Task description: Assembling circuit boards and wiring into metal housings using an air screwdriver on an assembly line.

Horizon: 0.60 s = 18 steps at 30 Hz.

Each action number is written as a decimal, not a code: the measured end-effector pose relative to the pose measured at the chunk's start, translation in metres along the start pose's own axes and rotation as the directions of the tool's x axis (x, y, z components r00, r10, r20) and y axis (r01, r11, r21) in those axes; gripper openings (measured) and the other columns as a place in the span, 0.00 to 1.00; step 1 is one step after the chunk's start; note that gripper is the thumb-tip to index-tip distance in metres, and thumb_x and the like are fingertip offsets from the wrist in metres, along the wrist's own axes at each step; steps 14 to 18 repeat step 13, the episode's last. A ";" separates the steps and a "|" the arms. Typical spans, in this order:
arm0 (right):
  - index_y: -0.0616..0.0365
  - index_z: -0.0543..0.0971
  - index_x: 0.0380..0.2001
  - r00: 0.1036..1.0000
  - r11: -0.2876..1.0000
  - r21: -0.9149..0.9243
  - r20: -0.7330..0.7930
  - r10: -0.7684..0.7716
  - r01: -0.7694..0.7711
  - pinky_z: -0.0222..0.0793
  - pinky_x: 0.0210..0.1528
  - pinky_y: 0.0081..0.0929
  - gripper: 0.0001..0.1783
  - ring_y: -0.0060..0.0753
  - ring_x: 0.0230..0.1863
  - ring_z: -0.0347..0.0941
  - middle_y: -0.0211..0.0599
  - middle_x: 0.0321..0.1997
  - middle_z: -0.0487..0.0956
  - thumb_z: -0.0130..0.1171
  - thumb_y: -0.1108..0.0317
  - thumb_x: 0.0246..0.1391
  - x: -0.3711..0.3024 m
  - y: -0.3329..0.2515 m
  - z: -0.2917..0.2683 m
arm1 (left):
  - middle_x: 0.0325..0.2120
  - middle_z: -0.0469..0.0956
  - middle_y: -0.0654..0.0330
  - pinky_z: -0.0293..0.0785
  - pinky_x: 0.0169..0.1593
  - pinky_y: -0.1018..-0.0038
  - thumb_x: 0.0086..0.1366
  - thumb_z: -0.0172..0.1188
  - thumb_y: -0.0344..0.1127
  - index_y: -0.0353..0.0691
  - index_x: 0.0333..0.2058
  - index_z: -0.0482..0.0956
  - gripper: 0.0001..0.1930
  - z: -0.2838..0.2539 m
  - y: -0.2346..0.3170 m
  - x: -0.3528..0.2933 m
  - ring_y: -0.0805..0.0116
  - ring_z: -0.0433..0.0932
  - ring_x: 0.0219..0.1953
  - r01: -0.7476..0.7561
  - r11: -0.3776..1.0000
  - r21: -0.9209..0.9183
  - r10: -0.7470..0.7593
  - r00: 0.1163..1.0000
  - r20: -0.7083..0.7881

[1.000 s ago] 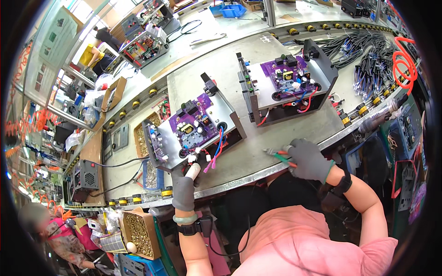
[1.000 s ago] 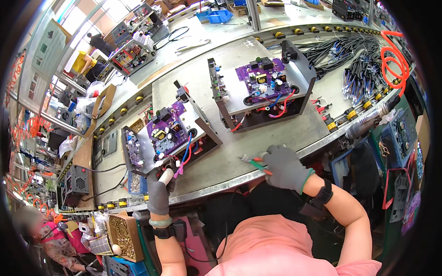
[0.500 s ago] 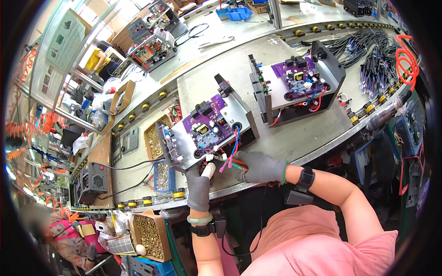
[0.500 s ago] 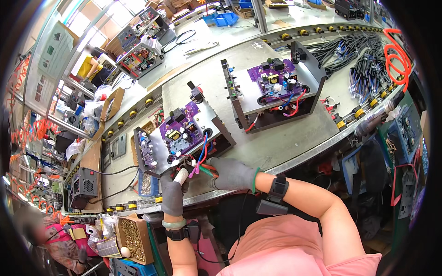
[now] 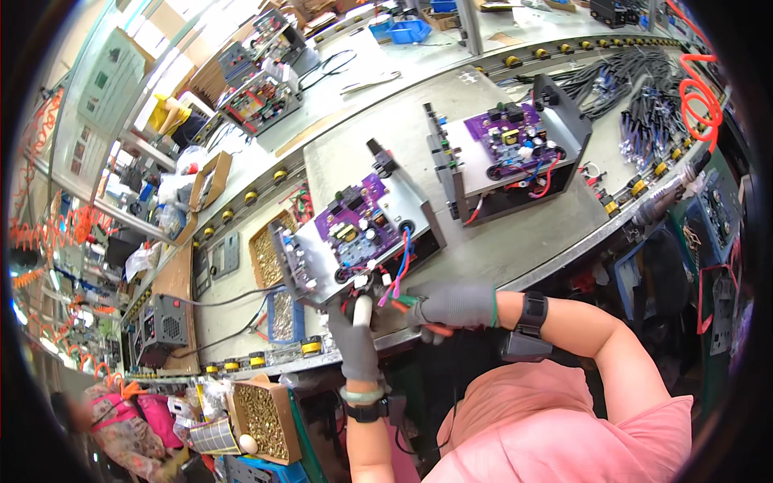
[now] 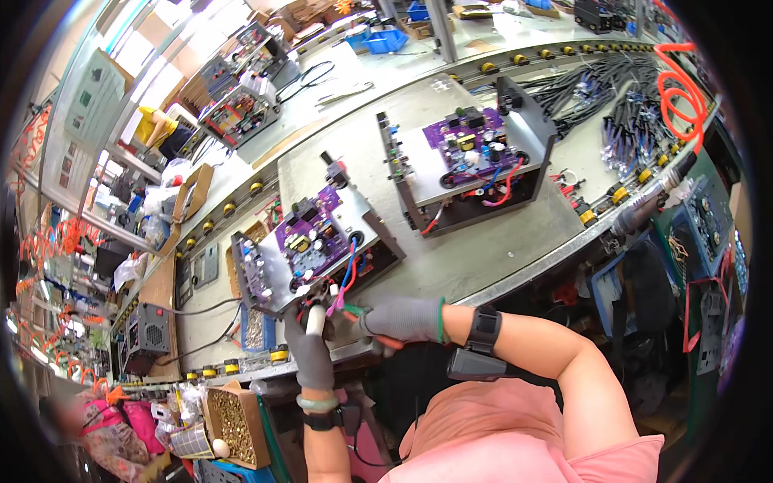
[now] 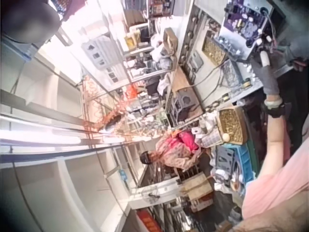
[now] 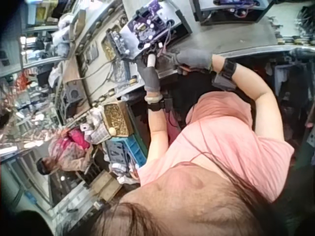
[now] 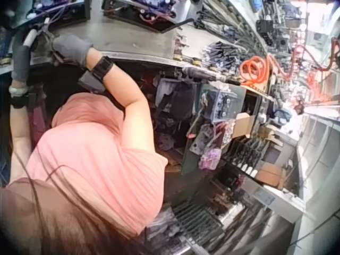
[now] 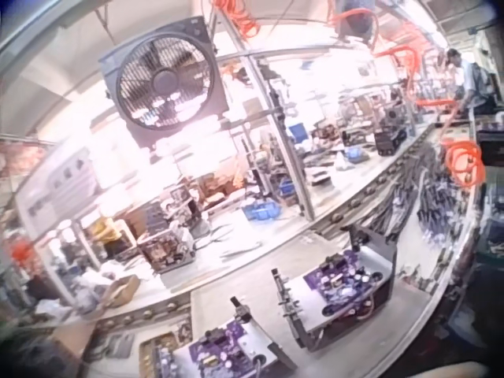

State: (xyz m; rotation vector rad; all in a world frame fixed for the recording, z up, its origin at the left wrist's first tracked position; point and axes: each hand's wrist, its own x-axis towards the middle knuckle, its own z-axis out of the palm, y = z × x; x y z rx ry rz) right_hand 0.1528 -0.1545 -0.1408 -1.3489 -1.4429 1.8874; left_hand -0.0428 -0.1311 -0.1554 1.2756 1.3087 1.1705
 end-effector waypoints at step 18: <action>0.56 0.74 0.51 0.926 0.274 0.954 0.208 -0.316 -0.121 0.77 0.40 0.30 0.19 0.31 0.33 0.79 0.34 0.41 0.81 0.48 0.56 0.65 0.013 0.044 0.049 | 0.12 0.59 0.75 0.51 0.10 0.82 0.74 0.43 0.50 0.52 0.32 0.68 0.13 0.009 -0.056 -0.031 0.81 0.56 0.08 0.499 0.414 -0.761 -0.517 0.817 0.255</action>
